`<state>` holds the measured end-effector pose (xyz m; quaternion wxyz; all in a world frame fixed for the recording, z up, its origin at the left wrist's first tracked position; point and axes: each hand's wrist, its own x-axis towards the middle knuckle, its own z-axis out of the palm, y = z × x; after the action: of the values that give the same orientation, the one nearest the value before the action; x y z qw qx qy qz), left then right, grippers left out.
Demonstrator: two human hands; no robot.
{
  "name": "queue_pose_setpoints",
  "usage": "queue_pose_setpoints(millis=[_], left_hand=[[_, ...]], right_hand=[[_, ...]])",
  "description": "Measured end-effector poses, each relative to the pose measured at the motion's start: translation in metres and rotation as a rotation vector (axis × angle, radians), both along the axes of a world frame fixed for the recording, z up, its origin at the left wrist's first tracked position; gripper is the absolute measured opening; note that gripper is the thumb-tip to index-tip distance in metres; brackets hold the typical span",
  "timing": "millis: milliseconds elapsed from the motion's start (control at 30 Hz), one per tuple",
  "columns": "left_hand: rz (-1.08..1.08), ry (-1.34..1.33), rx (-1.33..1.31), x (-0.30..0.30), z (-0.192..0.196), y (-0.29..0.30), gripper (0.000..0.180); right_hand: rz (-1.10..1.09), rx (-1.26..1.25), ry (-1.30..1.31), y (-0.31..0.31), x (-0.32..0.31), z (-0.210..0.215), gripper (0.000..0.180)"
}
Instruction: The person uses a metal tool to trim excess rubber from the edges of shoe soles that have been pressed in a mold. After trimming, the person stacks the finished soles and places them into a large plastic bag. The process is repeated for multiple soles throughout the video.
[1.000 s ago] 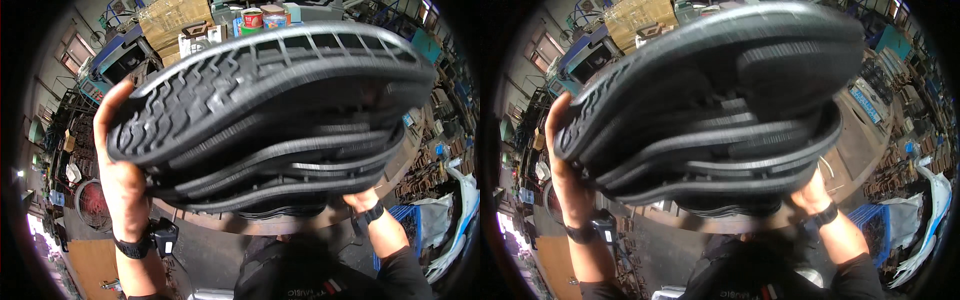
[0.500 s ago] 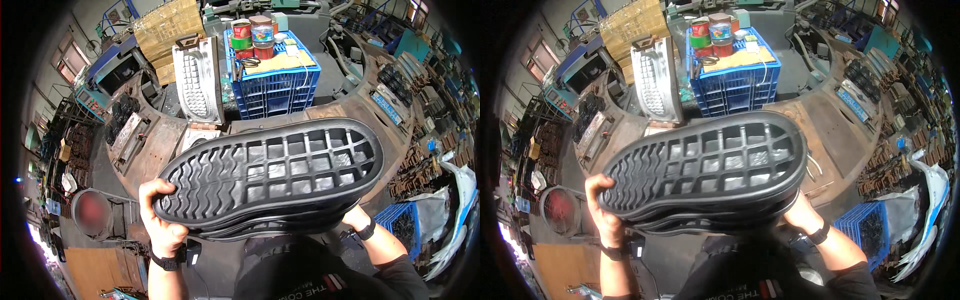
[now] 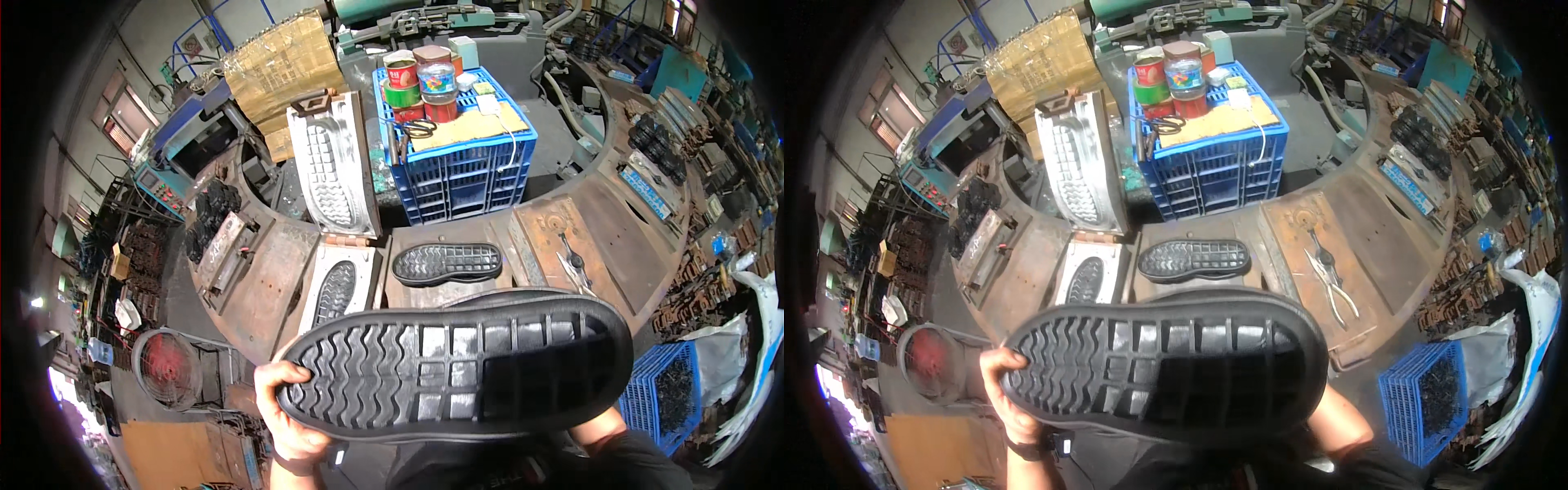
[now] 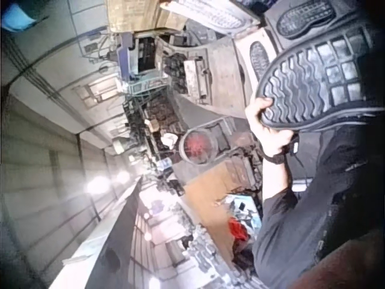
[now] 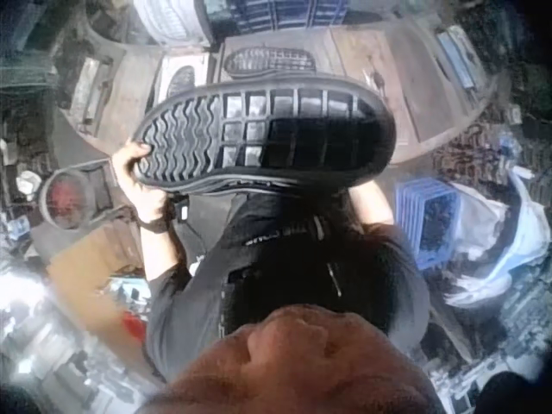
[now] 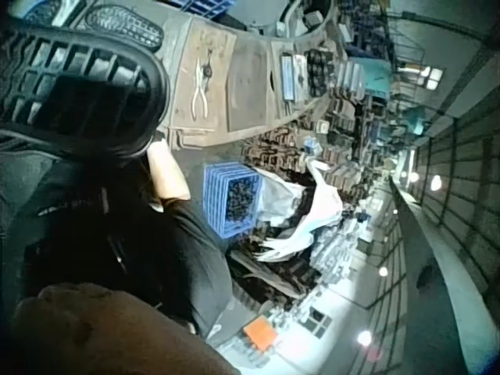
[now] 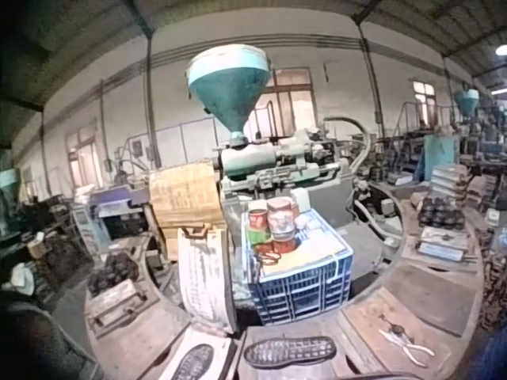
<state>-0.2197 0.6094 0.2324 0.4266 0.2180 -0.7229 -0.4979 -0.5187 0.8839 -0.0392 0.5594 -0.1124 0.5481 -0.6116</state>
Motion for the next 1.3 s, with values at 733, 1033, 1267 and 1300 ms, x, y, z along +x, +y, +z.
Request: queue_pose_setpoints(millis=[733,1033,1267,1300], left_hand=[[-0.132,0.28,0.322,0.076,-0.015,-0.069,0.089],[-0.268,0.409,0.279,0.119,-0.006,-0.044,0.092],[0.193,0.039,0.491,0.157,0.08,0.08,0.072],[0.26,-0.029,0.495,0.169,0.089,0.096,0.083]], right_hand=[[0.342,0.208,-0.572,-0.017,0.023,-0.001,0.054],[0.443,-0.032,-0.451,-0.02,0.046,0.045,0.073],[0.609,-0.113,-0.416,-0.01,0.046,0.07,0.08],[0.64,-0.113,-0.398,-0.012,0.048,0.072,0.08]])
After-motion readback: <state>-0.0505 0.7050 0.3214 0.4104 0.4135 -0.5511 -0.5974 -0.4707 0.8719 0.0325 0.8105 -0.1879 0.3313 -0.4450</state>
